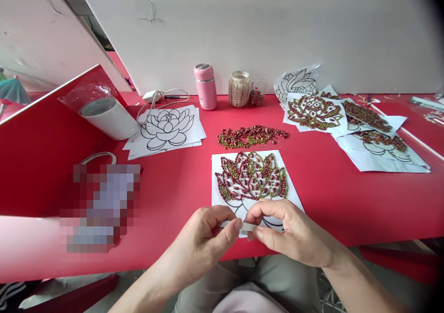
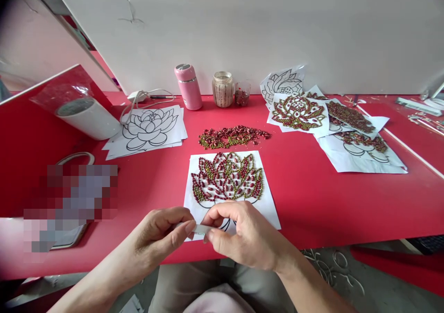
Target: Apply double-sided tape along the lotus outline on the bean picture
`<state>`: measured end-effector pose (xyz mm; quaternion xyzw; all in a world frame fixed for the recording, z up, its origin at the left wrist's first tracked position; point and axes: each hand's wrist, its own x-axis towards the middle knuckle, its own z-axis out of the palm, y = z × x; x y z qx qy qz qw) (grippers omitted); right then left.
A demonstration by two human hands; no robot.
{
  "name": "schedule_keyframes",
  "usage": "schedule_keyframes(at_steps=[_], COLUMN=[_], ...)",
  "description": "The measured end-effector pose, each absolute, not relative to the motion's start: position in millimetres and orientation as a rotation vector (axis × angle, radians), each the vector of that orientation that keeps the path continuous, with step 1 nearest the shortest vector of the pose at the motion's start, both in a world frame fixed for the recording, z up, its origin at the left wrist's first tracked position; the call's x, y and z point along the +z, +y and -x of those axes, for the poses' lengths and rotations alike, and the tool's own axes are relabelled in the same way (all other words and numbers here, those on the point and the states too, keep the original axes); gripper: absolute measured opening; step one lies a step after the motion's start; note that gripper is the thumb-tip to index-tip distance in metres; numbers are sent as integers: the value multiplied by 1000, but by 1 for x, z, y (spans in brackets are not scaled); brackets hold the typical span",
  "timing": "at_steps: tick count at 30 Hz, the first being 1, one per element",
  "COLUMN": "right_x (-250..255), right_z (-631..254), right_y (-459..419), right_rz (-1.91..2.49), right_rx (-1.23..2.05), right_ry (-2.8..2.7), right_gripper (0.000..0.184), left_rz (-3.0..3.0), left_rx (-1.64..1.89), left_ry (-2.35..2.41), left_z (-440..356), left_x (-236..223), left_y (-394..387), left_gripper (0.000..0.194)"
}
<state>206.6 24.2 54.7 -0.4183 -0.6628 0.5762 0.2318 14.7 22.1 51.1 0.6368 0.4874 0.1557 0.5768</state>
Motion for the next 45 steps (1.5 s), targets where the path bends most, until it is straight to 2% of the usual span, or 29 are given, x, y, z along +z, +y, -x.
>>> schedule_keyframes(at_steps=[6, 9, 14, 18, 22, 25, 28, 31, 36, 39, 43, 45], right_x=[50, 49, 46, 41, 43, 49, 55, 57, 51, 45, 33, 24], right_z=[-212, -214, -206, -203, -208, -212, -212, -212, -215, -220, -222, -219], right_y=[26, 29, 28, 23, 18, 13, 9, 9, 16, 17, 9, 4], right_rz=[1008, 931, 871, 848, 962, 1077, 1047, 1009, 972, 1130, 1256, 1245], right_rx=[1716, 1815, 1848, 1688, 1478, 1378, 1325, 1268, 981, 812, 1109, 1278], right_ry=[-1745, -1652, -1283, -993, -1230, -1582, -1790, -1926, -2137, -1954, -1510, -1277], right_gripper=[22, 19, 15, 14, 16, 15, 14, 14, 28, 32, 23, 24], left_rz=[-1569, -1579, -1566, -1907, -2219, -2181, -1964, -1768, -1861, -2038, -2249, -2330], left_rx=[348, 362, 706, 1093, 1221, 1095, 814, 622, 702, 881, 1056, 1147], left_ry=[1137, 1126, 1106, 1345, 1491, 1398, 1186, 1102, 1131, 1155, 1194, 1179], left_z=[-14, -16, -22, -24, -23, -23, -24, -27, -27, -26, -30, -34], left_x=[64, 72, 73, 64, 58, 59, 59, 53, 45, 47, 46, 42], left_y=[27, 38, 50, 41, 24, 13, 5, 1, -5, -8, -8, -7], left_gripper=[36, 35, 30, 40, 42, 28, 12, 22, 21, 16, 10, 10])
